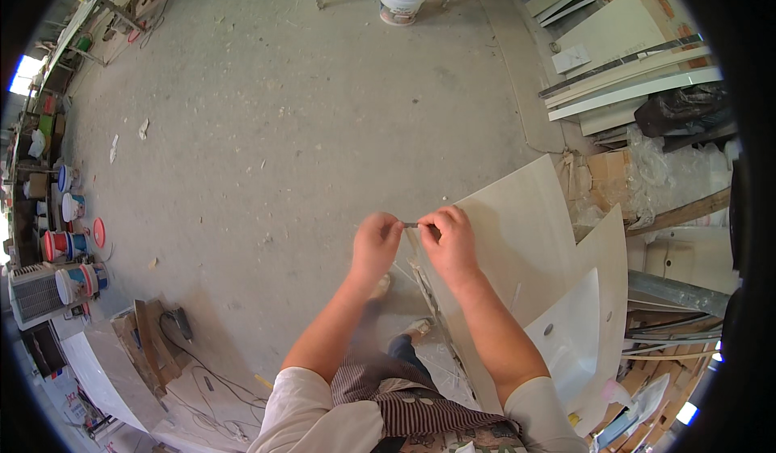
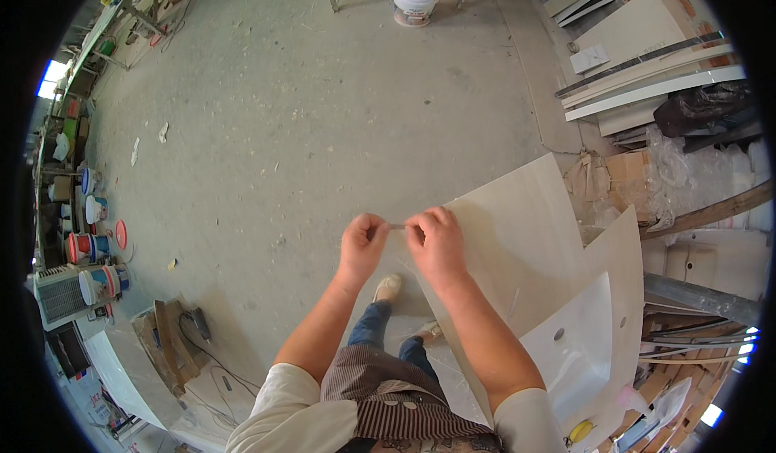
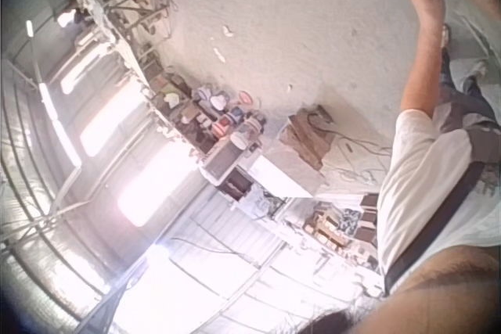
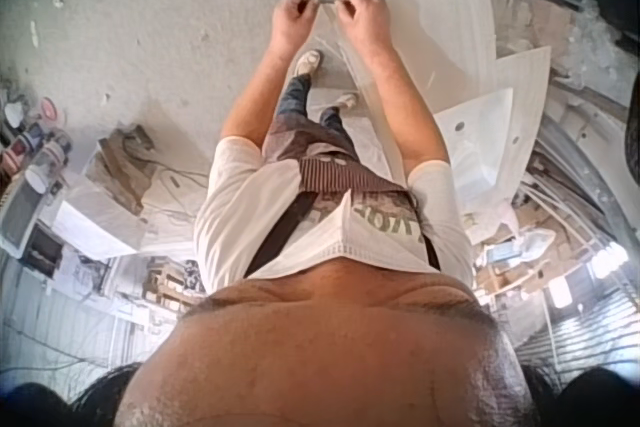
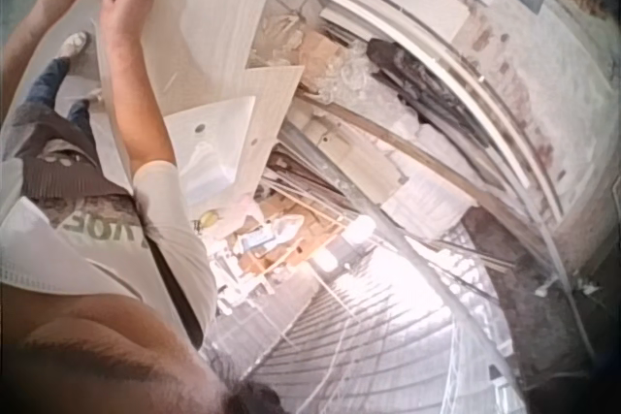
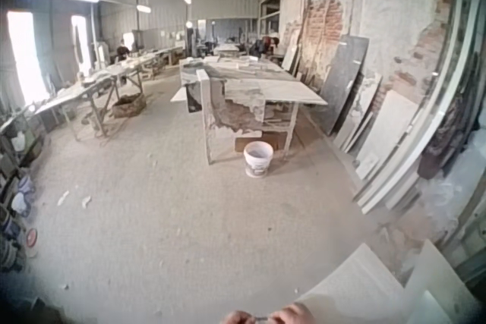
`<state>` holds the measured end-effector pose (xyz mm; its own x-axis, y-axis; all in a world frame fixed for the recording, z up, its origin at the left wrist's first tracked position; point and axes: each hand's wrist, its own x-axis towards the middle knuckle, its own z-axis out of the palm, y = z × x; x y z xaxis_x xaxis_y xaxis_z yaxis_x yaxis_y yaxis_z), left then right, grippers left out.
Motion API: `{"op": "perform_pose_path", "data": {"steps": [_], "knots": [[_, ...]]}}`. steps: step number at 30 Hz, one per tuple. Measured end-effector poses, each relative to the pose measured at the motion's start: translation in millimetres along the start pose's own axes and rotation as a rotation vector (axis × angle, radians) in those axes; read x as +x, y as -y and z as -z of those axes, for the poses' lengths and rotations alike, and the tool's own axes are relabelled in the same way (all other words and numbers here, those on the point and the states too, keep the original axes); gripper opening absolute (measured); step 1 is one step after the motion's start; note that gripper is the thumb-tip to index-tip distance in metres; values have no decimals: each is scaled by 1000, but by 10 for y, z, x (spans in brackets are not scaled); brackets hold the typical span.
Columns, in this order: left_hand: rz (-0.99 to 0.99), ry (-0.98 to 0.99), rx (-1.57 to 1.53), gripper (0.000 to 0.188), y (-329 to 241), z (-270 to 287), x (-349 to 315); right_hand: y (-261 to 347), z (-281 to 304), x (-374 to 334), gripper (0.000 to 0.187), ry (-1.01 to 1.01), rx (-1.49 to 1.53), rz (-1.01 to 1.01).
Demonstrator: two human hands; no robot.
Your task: The person uses a small blade to peel off a thin protective film from the edges of large white panels in a workshop. The person moves between workstations and continues removing the film from multiple panel edges.
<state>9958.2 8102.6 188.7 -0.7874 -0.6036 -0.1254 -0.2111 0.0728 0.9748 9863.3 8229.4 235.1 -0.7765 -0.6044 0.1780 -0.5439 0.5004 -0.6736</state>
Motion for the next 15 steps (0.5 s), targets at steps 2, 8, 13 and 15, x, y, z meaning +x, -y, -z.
{"op": "perform_pose_path", "data": {"steps": [2, 8, 13, 15], "knots": [[9, -13, -3, 9, -1, -13, -13, 2, -15, 25, 11, -8, 13, -8], [-10, -76, 7, 11, 10, -69, -95, -14, -8, 5, 12, -10, -11, 30], [-27, -143, -34, 13, 21, -114, -111, 1, -43, 31, 13, 7, 35, -21], [-48, -164, -27, 14, 7, -131, -148, 2, -38, 22, 12, 10, 33, -13]]}}
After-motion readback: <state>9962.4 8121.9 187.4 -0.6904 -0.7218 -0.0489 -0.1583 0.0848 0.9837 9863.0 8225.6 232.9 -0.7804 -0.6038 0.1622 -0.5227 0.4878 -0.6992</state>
